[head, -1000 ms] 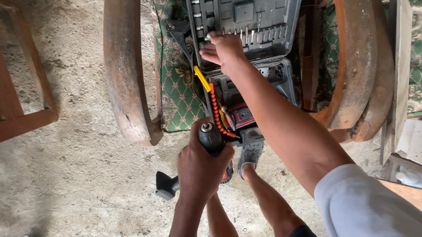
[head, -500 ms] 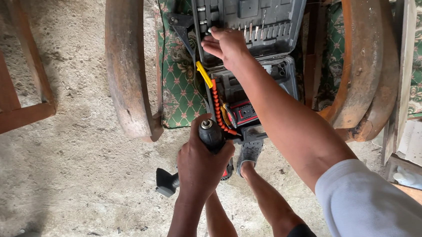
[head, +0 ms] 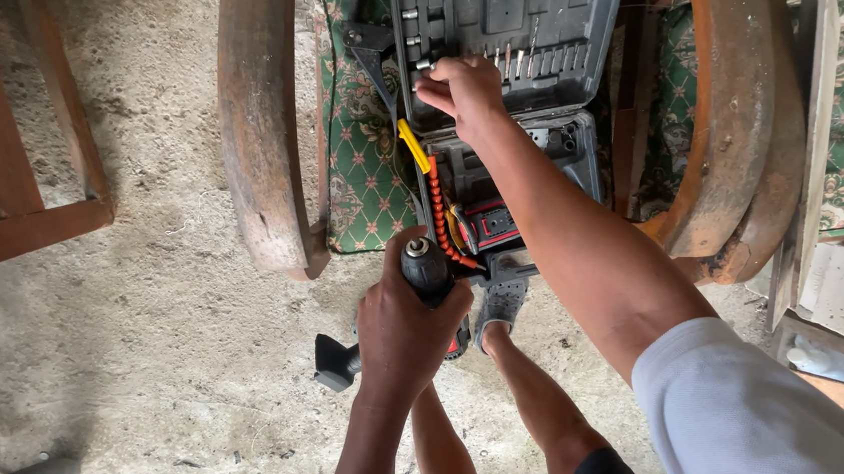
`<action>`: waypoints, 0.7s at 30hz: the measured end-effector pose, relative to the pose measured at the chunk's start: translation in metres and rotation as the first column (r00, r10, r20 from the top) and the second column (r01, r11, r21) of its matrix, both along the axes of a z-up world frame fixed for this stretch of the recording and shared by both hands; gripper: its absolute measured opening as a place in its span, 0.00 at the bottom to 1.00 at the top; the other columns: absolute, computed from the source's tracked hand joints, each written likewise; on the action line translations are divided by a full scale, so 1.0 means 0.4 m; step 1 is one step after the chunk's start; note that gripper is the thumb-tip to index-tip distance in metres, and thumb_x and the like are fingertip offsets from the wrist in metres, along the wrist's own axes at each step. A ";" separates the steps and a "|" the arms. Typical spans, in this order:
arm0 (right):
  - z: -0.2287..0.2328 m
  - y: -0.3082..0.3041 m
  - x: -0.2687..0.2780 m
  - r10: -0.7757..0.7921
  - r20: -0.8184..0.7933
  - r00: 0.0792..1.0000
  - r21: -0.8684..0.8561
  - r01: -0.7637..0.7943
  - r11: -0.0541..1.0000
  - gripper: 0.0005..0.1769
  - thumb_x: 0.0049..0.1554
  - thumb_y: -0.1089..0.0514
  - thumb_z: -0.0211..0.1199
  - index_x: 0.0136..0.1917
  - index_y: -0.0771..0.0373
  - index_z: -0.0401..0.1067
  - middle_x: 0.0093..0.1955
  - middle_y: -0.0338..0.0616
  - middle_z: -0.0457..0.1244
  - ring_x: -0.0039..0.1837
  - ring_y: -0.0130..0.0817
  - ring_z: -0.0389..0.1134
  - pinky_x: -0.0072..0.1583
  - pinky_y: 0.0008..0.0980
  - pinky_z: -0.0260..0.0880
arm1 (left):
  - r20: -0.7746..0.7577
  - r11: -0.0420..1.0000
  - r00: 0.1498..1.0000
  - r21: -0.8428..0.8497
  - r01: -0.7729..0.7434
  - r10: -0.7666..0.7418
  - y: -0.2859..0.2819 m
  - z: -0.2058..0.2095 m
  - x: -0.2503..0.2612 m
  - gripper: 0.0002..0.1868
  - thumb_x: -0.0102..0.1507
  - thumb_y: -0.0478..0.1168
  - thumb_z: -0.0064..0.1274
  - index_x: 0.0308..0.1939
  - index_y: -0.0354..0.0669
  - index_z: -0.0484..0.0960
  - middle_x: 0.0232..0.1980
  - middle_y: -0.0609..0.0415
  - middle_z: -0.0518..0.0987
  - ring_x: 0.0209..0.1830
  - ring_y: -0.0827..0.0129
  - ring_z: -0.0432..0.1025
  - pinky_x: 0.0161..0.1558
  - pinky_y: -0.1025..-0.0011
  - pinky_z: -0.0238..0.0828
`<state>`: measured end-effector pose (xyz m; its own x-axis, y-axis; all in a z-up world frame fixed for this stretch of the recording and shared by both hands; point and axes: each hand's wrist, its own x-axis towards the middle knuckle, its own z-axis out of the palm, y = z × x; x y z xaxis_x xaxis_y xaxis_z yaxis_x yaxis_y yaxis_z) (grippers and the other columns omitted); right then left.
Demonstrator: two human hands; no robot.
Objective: Fixing and adjusting the license plate bracket on a white scooter using a power drill and hand tools.
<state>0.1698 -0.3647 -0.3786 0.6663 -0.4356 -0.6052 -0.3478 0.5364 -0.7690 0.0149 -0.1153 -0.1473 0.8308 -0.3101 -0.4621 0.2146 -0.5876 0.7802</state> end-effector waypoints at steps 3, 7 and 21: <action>0.057 0.018 0.003 0.087 -0.047 0.995 -0.157 -0.093 0.983 0.09 0.54 0.69 0.60 0.49 0.66 0.69 0.43 0.51 0.69 0.42 0.40 0.76 0.47 0.36 0.85 | 0.017 1.000 1.000 -0.014 -0.006 0.006 0.001 -0.008 -0.006 0.35 0.52 0.47 0.61 0.63 0.51 0.69 0.27 0.51 0.85 0.28 0.54 0.82 0.37 0.58 0.78; 0.065 0.038 0.005 0.204 -0.073 0.976 -0.357 -0.217 0.909 0.06 0.56 0.68 0.61 0.48 0.65 0.74 0.44 0.45 0.69 0.42 0.34 0.75 0.46 0.33 0.81 | 0.025 1.000 1.000 0.015 0.002 -0.002 -0.005 -0.014 -0.006 0.36 0.52 0.47 0.61 0.63 0.51 0.69 0.27 0.50 0.84 0.28 0.52 0.81 0.36 0.56 0.77; 0.067 0.072 -0.006 0.293 -0.269 0.918 -0.897 -0.349 0.272 0.10 0.62 0.60 0.61 0.39 0.61 0.75 0.35 0.42 0.71 0.35 0.30 0.72 0.38 0.35 0.71 | 0.069 0.999 0.997 -0.027 0.020 -0.019 -0.029 -0.003 0.009 0.33 0.54 0.48 0.60 0.63 0.50 0.69 0.27 0.51 0.84 0.28 0.53 0.81 0.36 0.56 0.77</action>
<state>0.1675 -0.3358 -0.3517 0.8783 -0.4781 -0.0010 -0.3607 -0.6611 -0.6579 0.0186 -0.1269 -0.1486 0.8541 -0.3384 -0.3949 0.1484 -0.5692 0.8087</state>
